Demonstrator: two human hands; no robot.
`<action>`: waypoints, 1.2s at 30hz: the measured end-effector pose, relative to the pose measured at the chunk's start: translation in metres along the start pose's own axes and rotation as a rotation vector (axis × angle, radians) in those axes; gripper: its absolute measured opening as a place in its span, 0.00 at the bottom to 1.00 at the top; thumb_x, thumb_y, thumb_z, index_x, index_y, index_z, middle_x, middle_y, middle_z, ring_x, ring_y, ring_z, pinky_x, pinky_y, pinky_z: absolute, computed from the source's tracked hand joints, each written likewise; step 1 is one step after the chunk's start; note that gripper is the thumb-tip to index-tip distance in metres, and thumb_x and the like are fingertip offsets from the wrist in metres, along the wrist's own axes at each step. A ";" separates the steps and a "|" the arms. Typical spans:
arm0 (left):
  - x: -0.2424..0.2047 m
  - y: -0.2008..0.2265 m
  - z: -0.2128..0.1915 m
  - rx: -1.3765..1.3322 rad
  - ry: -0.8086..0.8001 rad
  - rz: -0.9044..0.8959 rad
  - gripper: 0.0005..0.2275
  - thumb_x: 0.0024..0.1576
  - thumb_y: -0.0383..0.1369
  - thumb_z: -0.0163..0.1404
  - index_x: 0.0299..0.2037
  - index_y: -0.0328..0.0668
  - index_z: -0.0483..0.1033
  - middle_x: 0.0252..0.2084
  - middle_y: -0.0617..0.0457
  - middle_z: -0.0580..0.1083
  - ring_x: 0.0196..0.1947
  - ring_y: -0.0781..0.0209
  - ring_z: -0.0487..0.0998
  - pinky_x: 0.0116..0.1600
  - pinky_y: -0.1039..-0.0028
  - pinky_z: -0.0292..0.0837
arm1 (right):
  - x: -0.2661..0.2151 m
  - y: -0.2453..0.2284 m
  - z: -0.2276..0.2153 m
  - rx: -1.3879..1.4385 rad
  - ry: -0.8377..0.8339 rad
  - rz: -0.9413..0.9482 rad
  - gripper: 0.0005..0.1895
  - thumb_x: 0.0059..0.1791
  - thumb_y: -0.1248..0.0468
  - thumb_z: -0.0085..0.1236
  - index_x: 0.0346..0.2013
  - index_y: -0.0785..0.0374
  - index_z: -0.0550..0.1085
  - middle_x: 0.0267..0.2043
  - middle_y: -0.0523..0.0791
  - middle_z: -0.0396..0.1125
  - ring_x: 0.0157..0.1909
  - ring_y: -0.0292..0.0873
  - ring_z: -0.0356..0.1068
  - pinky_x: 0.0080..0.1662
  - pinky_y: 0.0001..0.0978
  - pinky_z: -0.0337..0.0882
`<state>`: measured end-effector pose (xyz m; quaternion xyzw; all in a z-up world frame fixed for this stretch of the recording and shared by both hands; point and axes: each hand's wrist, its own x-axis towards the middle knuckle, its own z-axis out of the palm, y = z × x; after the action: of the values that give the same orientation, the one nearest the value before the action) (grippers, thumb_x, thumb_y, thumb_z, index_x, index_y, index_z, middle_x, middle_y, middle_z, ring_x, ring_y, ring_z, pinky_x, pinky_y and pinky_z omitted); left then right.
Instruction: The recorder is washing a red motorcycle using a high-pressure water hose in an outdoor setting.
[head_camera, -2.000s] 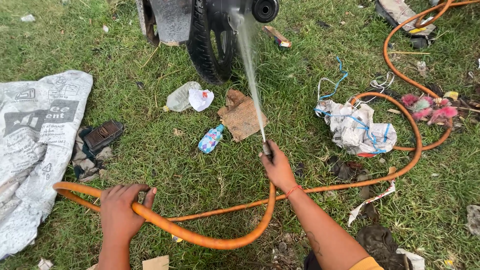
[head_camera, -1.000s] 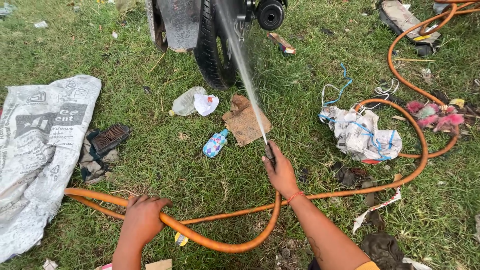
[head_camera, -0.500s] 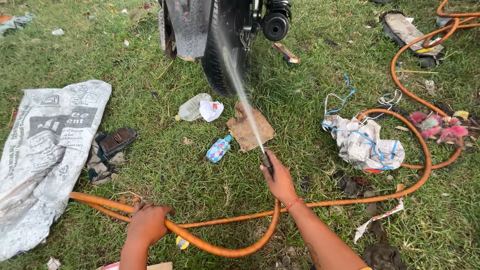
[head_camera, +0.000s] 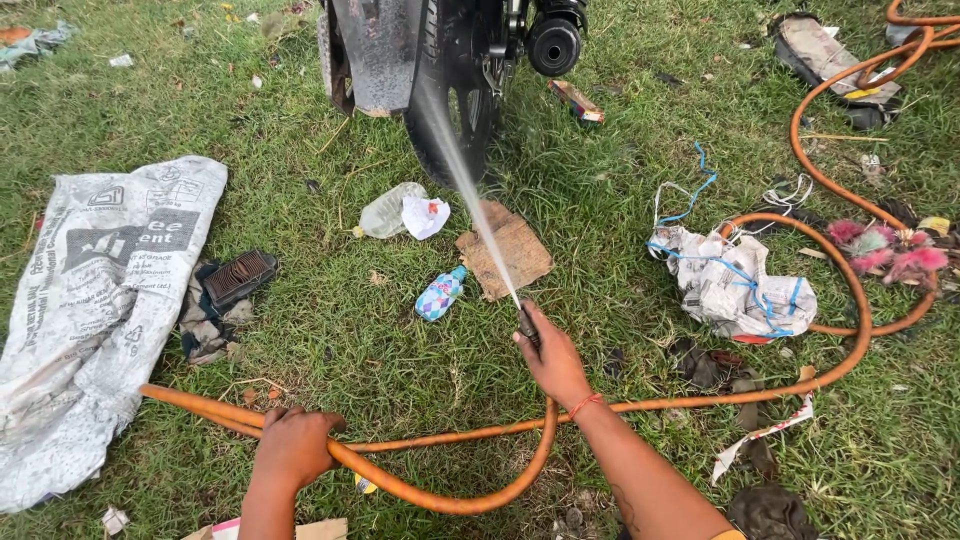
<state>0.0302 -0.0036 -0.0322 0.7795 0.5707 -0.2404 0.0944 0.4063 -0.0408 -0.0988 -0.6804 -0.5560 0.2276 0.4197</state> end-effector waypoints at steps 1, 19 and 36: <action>0.000 0.000 0.001 -0.002 -0.002 -0.001 0.19 0.47 0.46 0.65 0.49 0.66 0.81 0.41 0.60 0.80 0.53 0.62 0.77 0.66 0.66 0.61 | 0.000 0.002 0.001 -0.001 -0.003 0.000 0.28 0.53 0.60 0.57 0.67 0.56 0.63 0.36 0.50 0.71 0.35 0.51 0.72 0.42 0.43 0.72; 0.002 -0.002 0.003 0.005 -0.033 -0.009 0.16 0.50 0.43 0.63 0.49 0.68 0.81 0.44 0.60 0.80 0.55 0.62 0.76 0.67 0.65 0.59 | -0.005 -0.017 0.003 -0.079 -0.172 0.087 0.30 0.52 0.60 0.57 0.69 0.52 0.63 0.36 0.51 0.72 0.33 0.49 0.73 0.39 0.45 0.72; -0.011 -0.013 -0.010 -0.052 0.046 0.002 0.24 0.43 0.44 0.69 0.52 0.66 0.79 0.45 0.62 0.80 0.57 0.61 0.75 0.66 0.65 0.62 | -0.009 -0.013 0.012 -0.050 -0.241 0.123 0.32 0.52 0.60 0.56 0.71 0.54 0.60 0.30 0.50 0.70 0.27 0.49 0.70 0.35 0.46 0.71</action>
<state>0.0179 -0.0043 -0.0170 0.7826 0.5780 -0.2075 0.1019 0.3868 -0.0452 -0.0962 -0.6910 -0.5653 0.3191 0.3180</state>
